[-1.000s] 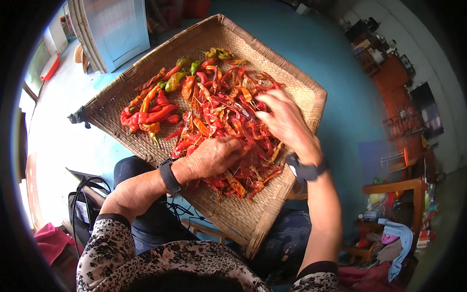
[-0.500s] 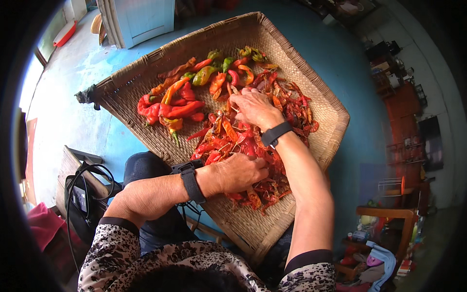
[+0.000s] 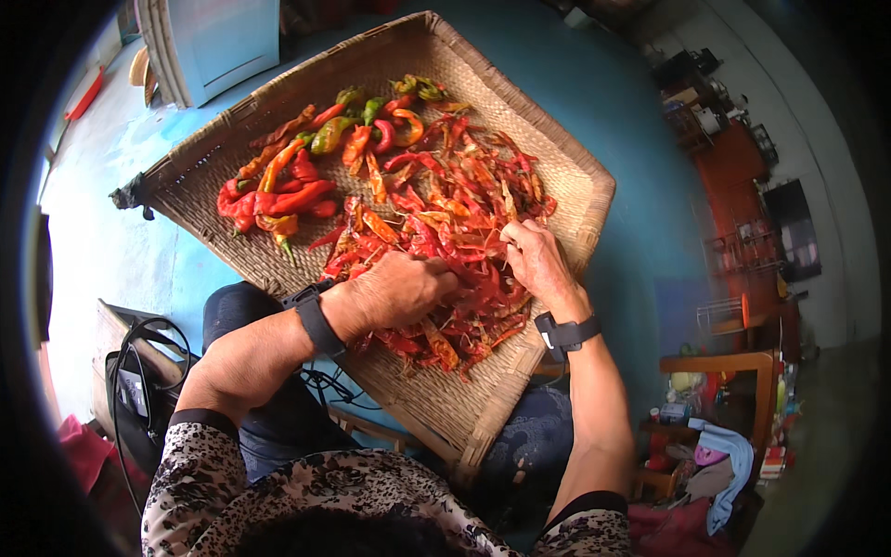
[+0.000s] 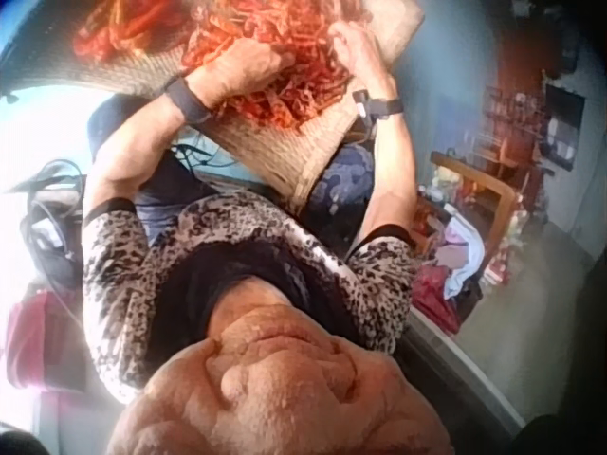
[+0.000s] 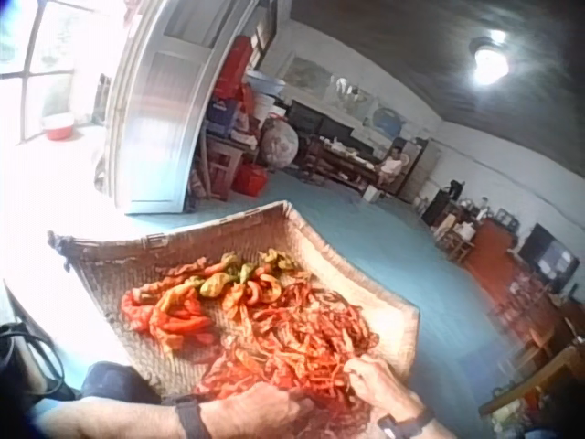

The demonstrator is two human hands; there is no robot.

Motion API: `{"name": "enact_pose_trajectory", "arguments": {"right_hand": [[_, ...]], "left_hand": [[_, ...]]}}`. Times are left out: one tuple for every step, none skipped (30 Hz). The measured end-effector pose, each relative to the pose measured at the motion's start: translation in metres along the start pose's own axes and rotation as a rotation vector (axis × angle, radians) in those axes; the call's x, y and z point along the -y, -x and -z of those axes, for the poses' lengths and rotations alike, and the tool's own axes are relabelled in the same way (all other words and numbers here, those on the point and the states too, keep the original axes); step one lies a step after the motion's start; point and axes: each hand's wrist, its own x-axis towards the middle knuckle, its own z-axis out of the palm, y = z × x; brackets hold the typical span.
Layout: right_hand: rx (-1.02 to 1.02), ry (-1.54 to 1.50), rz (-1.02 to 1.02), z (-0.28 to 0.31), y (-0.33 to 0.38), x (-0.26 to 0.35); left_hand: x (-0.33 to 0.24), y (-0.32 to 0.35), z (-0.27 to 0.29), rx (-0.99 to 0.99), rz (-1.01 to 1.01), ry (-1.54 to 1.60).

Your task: Sorting and de-stemming red and green peppers in a large flat winnowing basket.

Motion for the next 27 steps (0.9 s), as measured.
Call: {"name": "enact_pose_trajectory", "arguments": {"right_hand": [[-0.006, 0.003, -0.010, 0.001, 0.008, 0.001], [-0.041, -0.108, -0.091, 0.001, 0.016, 0.004], [-0.078, -0.220, -0.171, 0.001, 0.020, 0.007], [-0.086, -0.220, -0.181, 0.003, 0.022, 0.011], [-0.155, -0.457, -0.316, 0.005, 0.022, 0.018], [-0.225, -0.695, -0.450, 0.005, 0.024, 0.024], [-0.249, -0.723, -0.465, 0.004, 0.026, 0.026], [-0.259, -0.725, -0.472, 0.002, 0.028, 0.022], [-0.271, -0.683, -0.445, -0.002, 0.030, 0.016], [-0.281, -0.641, -0.420, -0.004, 0.032, 0.013], [-0.352, -0.703, -0.474, -0.002, 0.034, 0.018], [-0.455, -0.687, -0.436, 0.001, 0.036, 0.021], [-0.501, -0.670, -0.418, -0.002, 0.041, 0.016], [-0.550, -0.655, -0.404, -0.006, 0.046, 0.013], [-0.558, -0.656, -0.421, -0.006, 0.051, 0.009], [-0.599, -0.617, -0.402, -0.005, 0.054, 0.006], [-0.638, -0.576, -0.382, -0.003, 0.057, 0.003], [-0.663, -0.648, -0.424, 0.004, 0.059, 0.004], [-0.672, -0.738, -0.409, 0.005, 0.066, -0.003], [-0.684, -0.825, -0.388, 0.007, 0.073, -0.010], [-0.652, -0.869, -0.390, 0.007, 0.079, -0.013], [-0.661, -0.870, -0.397, 0.007, 0.084, -0.015], [-0.692, -0.909, -0.397, 0.008, 0.090, -0.018], [-0.723, -0.949, -0.395, 0.009, 0.096, -0.021], [-0.776, -0.934, -0.367, 0.009, 0.100, -0.027], [-0.816, -0.815, -0.427, 0.014, 0.104, -0.025], [-0.851, -0.624, -0.489, 0.017, 0.111, -0.030]], "left_hand": [[0.000, 0.000, 0.002, -0.017, 0.026, 0.031], [0.000, 0.000, 0.004, -0.013, 0.013, 0.030], [0.000, -0.001, 0.007, -0.041, 0.042, 0.097], [-0.001, -0.002, 0.009, -0.068, 0.071, 0.165], [-0.001, -0.002, 0.011, -0.101, 0.101, 0.204], [0.001, -0.001, 0.010, -0.092, 0.094, 0.202], [0.003, 0.000, 0.007, -0.147, 0.118, 0.273], [0.004, -0.002, 0.006, -0.203, 0.141, 0.343], [0.003, -0.002, 0.007, -0.264, 0.139, 0.375], [0.004, -0.002, 0.008, -0.256, 0.131, 0.374], [0.005, -0.003, 0.007, -0.277, 0.125, 0.466], [0.005, -0.004, 0.007, -0.297, 0.120, 0.559], [0.005, -0.006, 0.008, -0.263, 0.159, 0.606], [0.003, -0.007, 0.011, -0.234, 0.221, 0.659], [-0.001, -0.007, 0.021, -0.217, 0.233, 0.625], [0.000, -0.010, 0.022, -0.206, 0.258, 0.633], [0.000, -0.009, 0.024, -0.197, 0.296, 0.643], [0.000, -0.009, 0.022, -0.181, 0.331, 0.669], [0.000, -0.009, 0.018, -0.165, 0.361, 0.716], [0.002, -0.009, 0.011, -0.143, 0.406, 0.825], [0.005, -0.009, 0.003, -0.179, 0.368, 0.862], [0.007, -0.007, -0.001, -0.169, 0.363, 0.859], [0.005, -0.008, 0.000, -0.138, 0.372, 0.805], [0.003, -0.009, 0.002, -0.109, 0.382, 0.750], [0.000, -0.010, 0.007, -0.071, 0.395, 0.721], [0.000, -0.009, 0.004, -0.065, 0.393, 0.718], [0.002, -0.008, 0.000, -0.118, 0.368, 0.718]]}}
